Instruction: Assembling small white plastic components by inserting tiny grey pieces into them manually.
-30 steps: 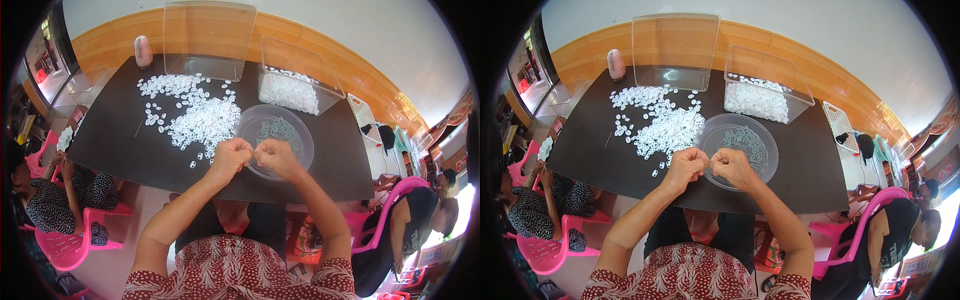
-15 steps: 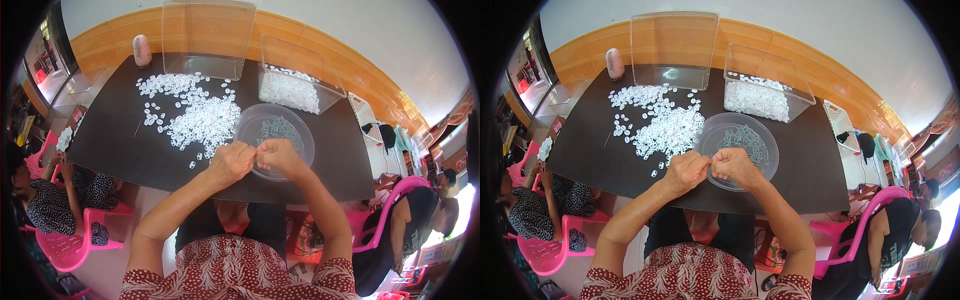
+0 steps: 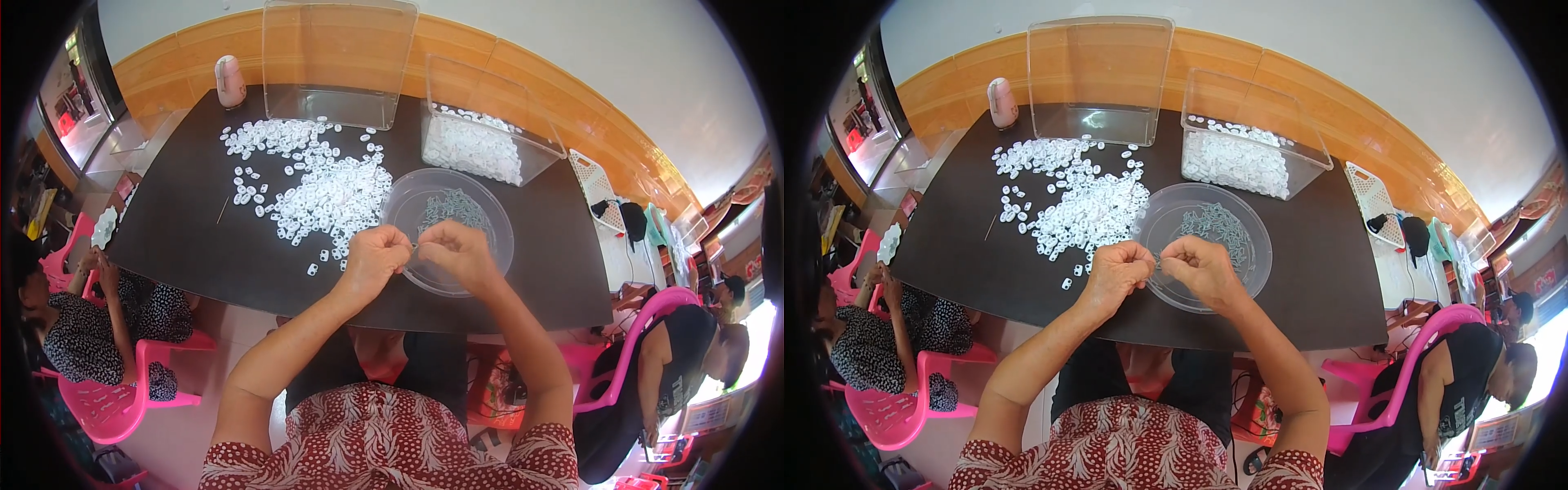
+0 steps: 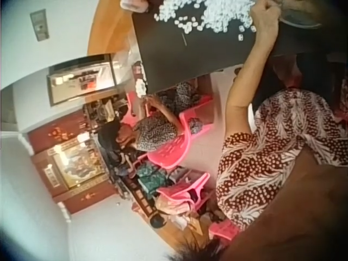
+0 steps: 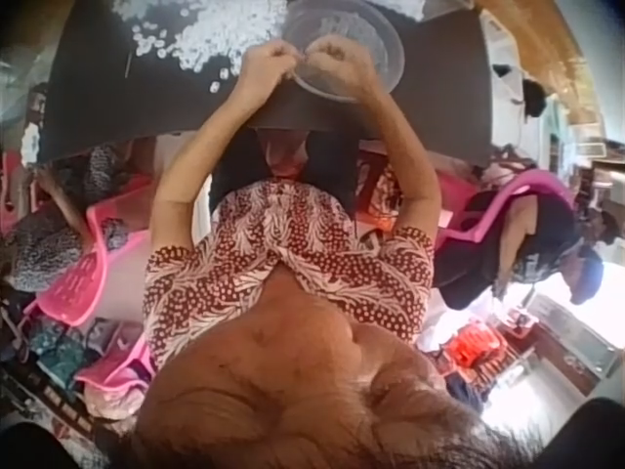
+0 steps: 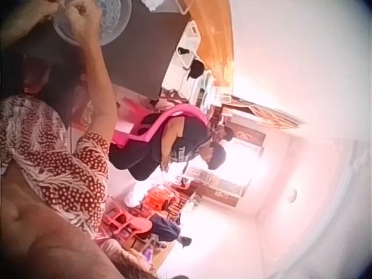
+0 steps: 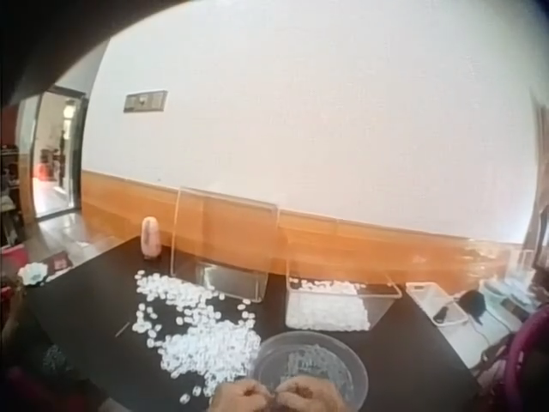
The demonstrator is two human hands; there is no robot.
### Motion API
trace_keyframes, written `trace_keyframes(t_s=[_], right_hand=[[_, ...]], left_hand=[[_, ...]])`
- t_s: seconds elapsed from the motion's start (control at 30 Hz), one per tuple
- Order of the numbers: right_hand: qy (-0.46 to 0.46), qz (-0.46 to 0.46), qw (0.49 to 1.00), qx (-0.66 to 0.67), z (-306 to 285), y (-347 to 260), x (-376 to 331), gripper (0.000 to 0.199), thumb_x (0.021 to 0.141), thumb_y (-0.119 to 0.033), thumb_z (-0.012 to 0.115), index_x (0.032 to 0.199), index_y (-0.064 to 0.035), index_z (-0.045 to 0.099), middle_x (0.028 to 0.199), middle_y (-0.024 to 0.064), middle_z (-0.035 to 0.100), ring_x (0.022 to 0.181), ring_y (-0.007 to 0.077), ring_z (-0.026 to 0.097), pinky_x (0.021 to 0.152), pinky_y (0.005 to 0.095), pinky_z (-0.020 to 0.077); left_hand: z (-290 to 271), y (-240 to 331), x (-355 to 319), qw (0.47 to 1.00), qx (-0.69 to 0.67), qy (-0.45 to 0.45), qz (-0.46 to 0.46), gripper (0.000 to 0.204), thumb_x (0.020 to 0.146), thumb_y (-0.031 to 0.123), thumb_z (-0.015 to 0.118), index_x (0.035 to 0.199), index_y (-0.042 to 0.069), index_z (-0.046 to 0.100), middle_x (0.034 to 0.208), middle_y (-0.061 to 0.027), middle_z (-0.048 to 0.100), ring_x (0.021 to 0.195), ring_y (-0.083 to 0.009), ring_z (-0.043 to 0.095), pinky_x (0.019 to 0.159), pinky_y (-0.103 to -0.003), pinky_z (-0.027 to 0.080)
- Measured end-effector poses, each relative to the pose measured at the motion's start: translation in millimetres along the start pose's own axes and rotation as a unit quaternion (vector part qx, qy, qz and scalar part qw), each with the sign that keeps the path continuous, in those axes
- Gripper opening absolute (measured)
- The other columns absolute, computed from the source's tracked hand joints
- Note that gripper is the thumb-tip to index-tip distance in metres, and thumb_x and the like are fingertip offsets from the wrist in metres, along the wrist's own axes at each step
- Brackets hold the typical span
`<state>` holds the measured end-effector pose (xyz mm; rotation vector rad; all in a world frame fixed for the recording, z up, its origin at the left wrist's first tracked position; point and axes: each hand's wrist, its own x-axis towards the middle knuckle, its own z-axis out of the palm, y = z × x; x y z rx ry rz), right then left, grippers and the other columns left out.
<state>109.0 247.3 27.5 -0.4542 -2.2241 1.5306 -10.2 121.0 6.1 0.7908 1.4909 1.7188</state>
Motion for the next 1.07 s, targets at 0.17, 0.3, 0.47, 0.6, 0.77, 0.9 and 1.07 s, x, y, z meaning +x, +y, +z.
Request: trace_keyframes(t_s=[0.17, 0.3, 0.47, 0.6, 0.77, 0.9, 1.07], right_hand=[[-0.013, 0.019, 1.000, -0.006, 0, 3, 1, 0.011, 0.080, -0.007, 0.064, 0.085, 0.0025, 0.063, 0.074, 0.0032, 0.064, 0.069, 0.0060, 0.057, 0.062, 0.0210, 0.0457], [-0.034, 0.057, 0.997, 0.036, 0, -3, 1, 0.011, 0.079, -0.007, 0.064, 0.082, 0.0030, 0.062, 0.073, 0.0038, 0.064, 0.067, 0.0065, 0.057, 0.060, 0.0207, 0.0455], [-0.023, 0.104, 0.991, 0.075, 5, -1, 1, 0.009, 0.079, -0.006, 0.063, 0.081, 0.0028, 0.061, 0.070, 0.0034, 0.063, 0.064, 0.0060, 0.056, 0.057, 0.0206, 0.0452], [0.010, 0.046, 0.998, 0.029, 10, 13, 1, 0.008, 0.078, -0.004, 0.063, 0.081, 0.0030, 0.060, 0.069, 0.0034, 0.062, 0.063, 0.0065, 0.056, 0.056, 0.0210, 0.0451], [0.035, -0.003, 0.997, -0.074, 15, 1, -3, 0.007, 0.077, -0.003, 0.063, 0.081, 0.0022, 0.060, 0.069, 0.0036, 0.061, 0.065, 0.0067, 0.056, 0.058, 0.0209, 0.0452], [-0.036, 0.112, 0.984, 0.130, 1, 4, 1, 0.008, 0.078, -0.002, 0.063, 0.084, 0.0010, 0.060, 0.071, 0.0025, 0.061, 0.068, 0.0057, 0.056, 0.061, 0.0202, 0.0450], [0.034, -0.003, 0.998, 0.057, 11, 7, -3, 0.009, 0.081, -0.006, 0.062, 0.089, -0.0007, 0.062, 0.074, 0.0026, 0.062, 0.070, 0.0068, 0.057, 0.062, 0.0214, 0.0463]], left_hand=[[1, 0, 1, 1.000, 0.025, 0.001, 0.006, 0.004, 0.072, 0.001, 0.057, 0.073, -0.001, 0.060, 0.062, -0.0016, 0.057, 0.054, -0.0063, 0.050, 0.048, -0.021, 0.039], [3, -4, -2, 0.997, 0.047, 0.005, 0.064, 0.004, 0.075, 0.002, 0.057, 0.075, 0.000, 0.061, 0.063, 0.0010, 0.056, 0.053, -0.0037, 0.048, 0.046, -0.019, 0.036], [5, 1, -8, 0.985, 0.133, 0.024, 0.104, 0.004, 0.076, 0.003, 0.058, 0.076, 0.000, 0.061, 0.061, 0.0021, 0.054, 0.055, -0.0028, 0.047, 0.048, -0.019, 0.037], [8, 1, -8, 0.980, 0.151, 0.039, 0.126, 0.004, 0.076, 0.003, 0.058, 0.075, 0.000, 0.060, 0.060, 0.0020, 0.053, 0.055, -0.0027, 0.047, 0.048, -0.019, 0.037], [3, 0, -5, 0.999, 0.002, 0.031, 0.015, 0.004, 0.075, 0.003, 0.059, 0.075, -0.001, 0.060, 0.061, 0.0015, 0.054, 0.055, -0.0032, 0.048, 0.049, -0.019, 0.038], [7, -3, -9, 0.990, 0.088, 0.068, 0.092, 0.004, 0.076, 0.002, 0.059, 0.074, 0.000, 0.061, 0.061, 0.0013, 0.054, 0.053, -0.0033, 0.047, 0.047, -0.019, 0.036], [1, 3, -5, 0.996, -0.079, 0.032, -0.028, 0.002, 0.074, 0.001, 0.061, 0.074, 0.002, 0.062, 0.060, 0.0002, 0.055, 0.048, -0.0034, 0.045, 0.040, -0.017, 0.029]])
